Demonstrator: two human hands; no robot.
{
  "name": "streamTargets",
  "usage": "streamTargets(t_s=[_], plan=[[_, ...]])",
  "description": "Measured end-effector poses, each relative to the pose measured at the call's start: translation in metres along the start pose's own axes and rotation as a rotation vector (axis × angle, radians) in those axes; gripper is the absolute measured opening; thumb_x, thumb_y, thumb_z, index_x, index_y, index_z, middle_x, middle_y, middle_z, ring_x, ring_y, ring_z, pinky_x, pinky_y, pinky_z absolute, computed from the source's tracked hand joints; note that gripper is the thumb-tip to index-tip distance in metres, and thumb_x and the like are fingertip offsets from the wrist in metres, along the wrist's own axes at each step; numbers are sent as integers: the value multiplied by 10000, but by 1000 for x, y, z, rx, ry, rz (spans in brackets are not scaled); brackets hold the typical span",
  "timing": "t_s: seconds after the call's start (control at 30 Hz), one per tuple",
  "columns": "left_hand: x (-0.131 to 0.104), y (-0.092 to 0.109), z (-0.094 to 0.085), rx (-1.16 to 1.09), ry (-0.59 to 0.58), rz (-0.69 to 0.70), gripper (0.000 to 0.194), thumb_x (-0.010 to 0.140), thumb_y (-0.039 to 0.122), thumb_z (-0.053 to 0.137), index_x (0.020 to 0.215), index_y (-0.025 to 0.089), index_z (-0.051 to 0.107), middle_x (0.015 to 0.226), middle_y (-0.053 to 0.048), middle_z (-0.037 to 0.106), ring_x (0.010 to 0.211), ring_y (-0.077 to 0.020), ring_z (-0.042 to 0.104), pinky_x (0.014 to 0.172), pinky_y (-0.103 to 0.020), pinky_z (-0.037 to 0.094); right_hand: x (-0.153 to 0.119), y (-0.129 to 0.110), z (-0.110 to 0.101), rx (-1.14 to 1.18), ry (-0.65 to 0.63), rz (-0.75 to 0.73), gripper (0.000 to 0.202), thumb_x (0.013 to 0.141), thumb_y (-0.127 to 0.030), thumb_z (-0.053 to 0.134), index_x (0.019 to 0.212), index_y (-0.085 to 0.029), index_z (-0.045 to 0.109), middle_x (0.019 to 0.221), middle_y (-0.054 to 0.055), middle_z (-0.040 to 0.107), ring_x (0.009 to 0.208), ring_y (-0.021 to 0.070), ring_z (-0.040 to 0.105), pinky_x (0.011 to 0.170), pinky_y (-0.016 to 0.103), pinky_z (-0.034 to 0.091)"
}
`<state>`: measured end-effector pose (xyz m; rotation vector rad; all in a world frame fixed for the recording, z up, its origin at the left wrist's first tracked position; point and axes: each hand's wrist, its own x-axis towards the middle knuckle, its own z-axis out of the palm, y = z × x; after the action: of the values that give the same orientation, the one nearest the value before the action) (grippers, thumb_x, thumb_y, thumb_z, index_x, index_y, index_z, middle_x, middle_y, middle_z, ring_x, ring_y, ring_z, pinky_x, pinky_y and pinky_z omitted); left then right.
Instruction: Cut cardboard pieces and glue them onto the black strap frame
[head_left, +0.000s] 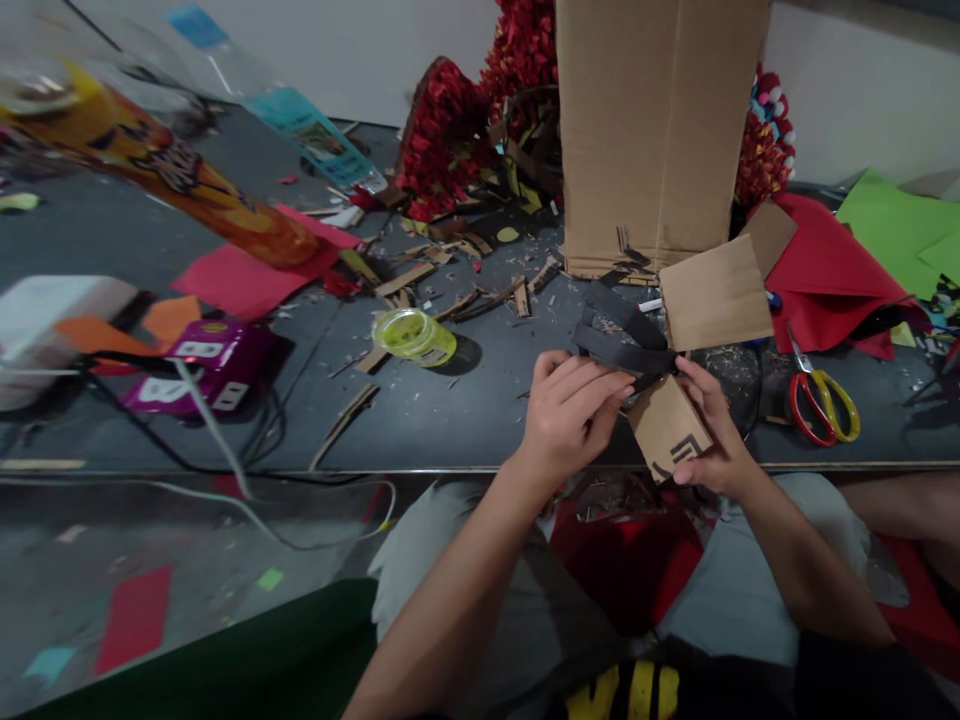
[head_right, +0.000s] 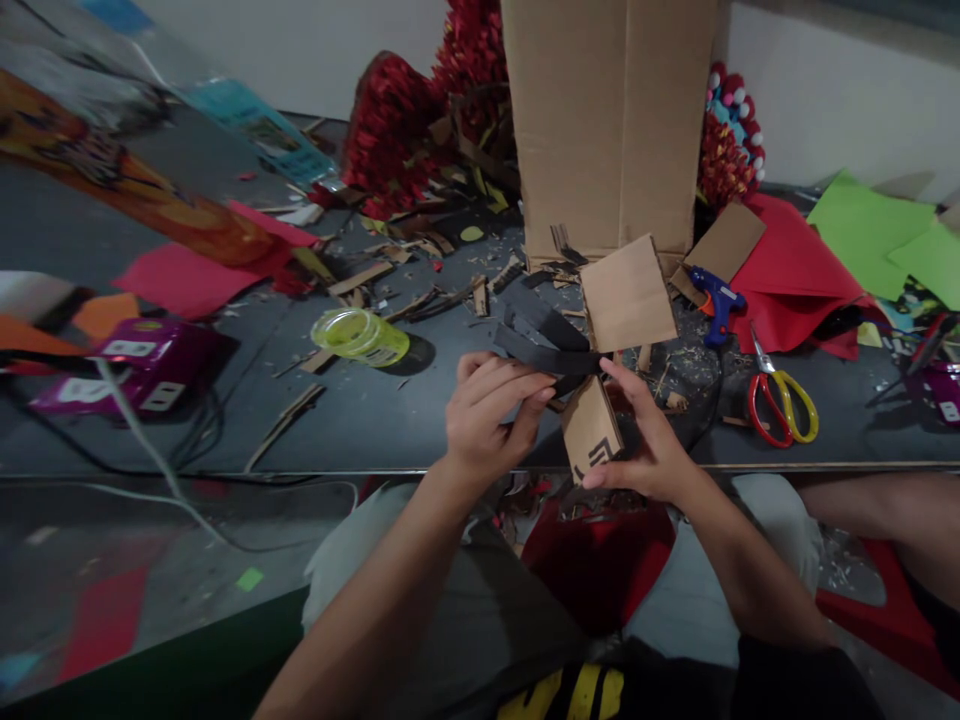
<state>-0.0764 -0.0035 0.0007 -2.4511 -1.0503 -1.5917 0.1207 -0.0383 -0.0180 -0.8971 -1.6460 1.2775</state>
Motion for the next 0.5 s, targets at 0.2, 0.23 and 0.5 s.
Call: streamTargets(t_s=[0.2,0.23,0.5], plan=[[-1,0,0,-6,-10,-5,83,863,137,557,857,217,579,743,4,711,599,-134,559,674,-324,373,0,3,0,-2,13,-36,881,654,-638,711,1392,-375,306,1318,58,467,1188,269,495,1030,453,395],[-1,0,0,-6,-9,-4,81,863,137,558,856,215,579,744,3,712,597,-133,558,674,-324,373,0,3,0,7,9,-29,887,656,-627,717,1399,-384,297,1326,54,461,1192,269,493,1037,455,387],[0,-1,-1,5,1,0,74,869,144,556,855,214,576,736,6,712,589,-132,548,670,-320,377,-1,2,0,3,11,-1,922,645,-651,708,1419,-380,288,1349,59,437,1217,283,478,1057,471,367]])
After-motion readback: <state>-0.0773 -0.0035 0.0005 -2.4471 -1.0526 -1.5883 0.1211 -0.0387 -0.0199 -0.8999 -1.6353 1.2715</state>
